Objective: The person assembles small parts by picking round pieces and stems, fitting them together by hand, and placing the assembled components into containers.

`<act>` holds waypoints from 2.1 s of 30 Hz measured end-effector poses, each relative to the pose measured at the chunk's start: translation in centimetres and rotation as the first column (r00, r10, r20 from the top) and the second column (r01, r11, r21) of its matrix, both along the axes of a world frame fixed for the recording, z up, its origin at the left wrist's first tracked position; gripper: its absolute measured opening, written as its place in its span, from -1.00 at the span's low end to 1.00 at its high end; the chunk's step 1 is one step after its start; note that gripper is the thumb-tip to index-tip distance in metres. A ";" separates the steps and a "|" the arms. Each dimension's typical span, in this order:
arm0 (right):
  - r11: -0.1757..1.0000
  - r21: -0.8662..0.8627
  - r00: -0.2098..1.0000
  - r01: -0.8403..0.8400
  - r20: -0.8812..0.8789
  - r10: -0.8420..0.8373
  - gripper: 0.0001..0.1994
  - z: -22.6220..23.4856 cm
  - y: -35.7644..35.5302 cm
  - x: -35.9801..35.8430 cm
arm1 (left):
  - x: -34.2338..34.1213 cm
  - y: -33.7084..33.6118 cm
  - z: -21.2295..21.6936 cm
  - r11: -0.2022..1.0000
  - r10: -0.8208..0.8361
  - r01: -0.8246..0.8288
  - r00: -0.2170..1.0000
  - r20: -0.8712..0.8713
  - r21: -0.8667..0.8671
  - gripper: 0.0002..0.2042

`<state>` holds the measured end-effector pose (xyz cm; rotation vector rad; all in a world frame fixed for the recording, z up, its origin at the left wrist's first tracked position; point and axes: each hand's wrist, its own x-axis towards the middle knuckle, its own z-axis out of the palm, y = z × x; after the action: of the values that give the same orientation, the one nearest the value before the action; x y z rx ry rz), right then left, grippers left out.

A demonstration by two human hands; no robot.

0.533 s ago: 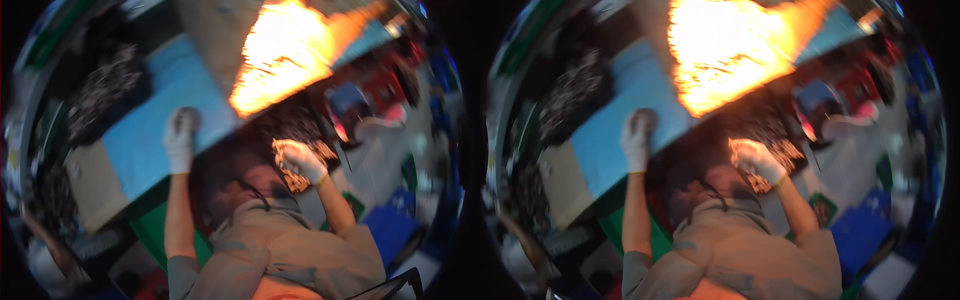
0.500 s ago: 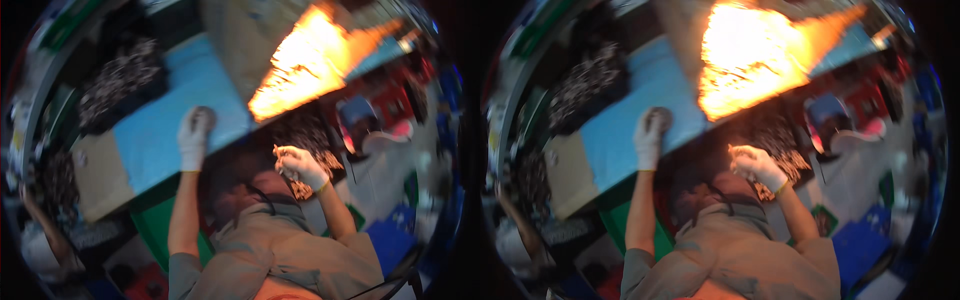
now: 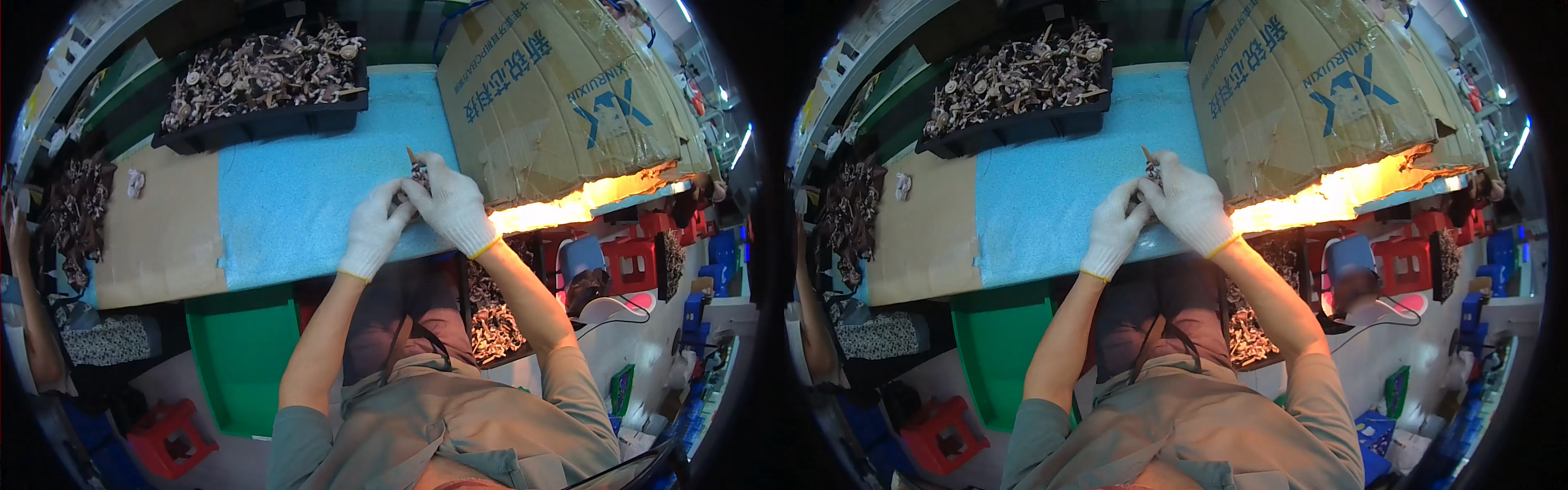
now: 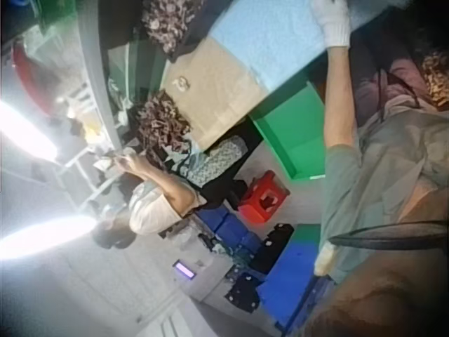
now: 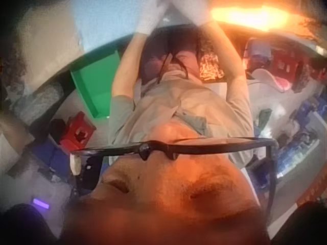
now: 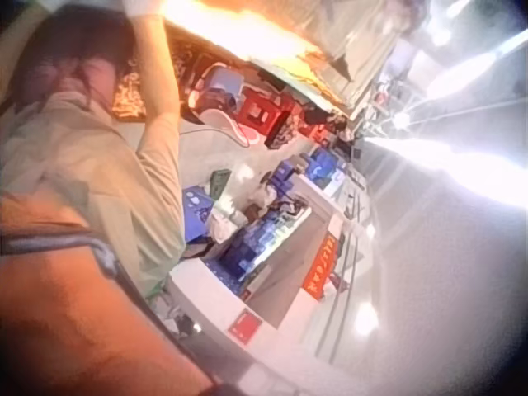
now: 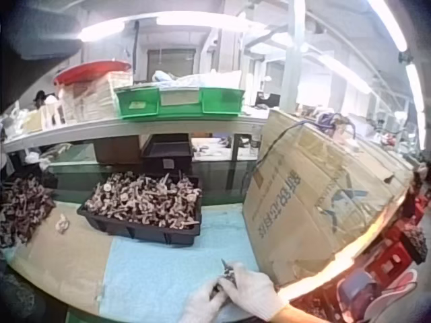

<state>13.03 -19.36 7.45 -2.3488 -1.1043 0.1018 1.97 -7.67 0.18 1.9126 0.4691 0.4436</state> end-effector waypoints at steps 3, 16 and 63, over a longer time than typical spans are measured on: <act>0.948 -0.306 0.995 -0.092 0.020 0.103 -0.62 3.1 2.0 -0.5 | -0.3 0.5 -0.6 0.998 0.030 -0.028 0.999 -0.043 0.055 -0.55; 0.866 -0.470 0.948 -0.169 0.164 0.274 -0.60 1.4 2.5 -0.3 | -1.1 1.2 0.2 0.893 0.158 -0.052 0.966 0.205 -0.446 -0.49; 0.875 -0.208 0.874 0.437 0.327 -0.359 -0.61 -5.9 -22.0 24.8 | 1.9 6.4 4.6 0.977 0.208 -0.209 0.978 -0.024 -0.049 -0.54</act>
<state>37.84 -41.35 1.60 -2.8668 -0.7259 -0.2530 3.84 -1.24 4.82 1.8263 0.6912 0.5452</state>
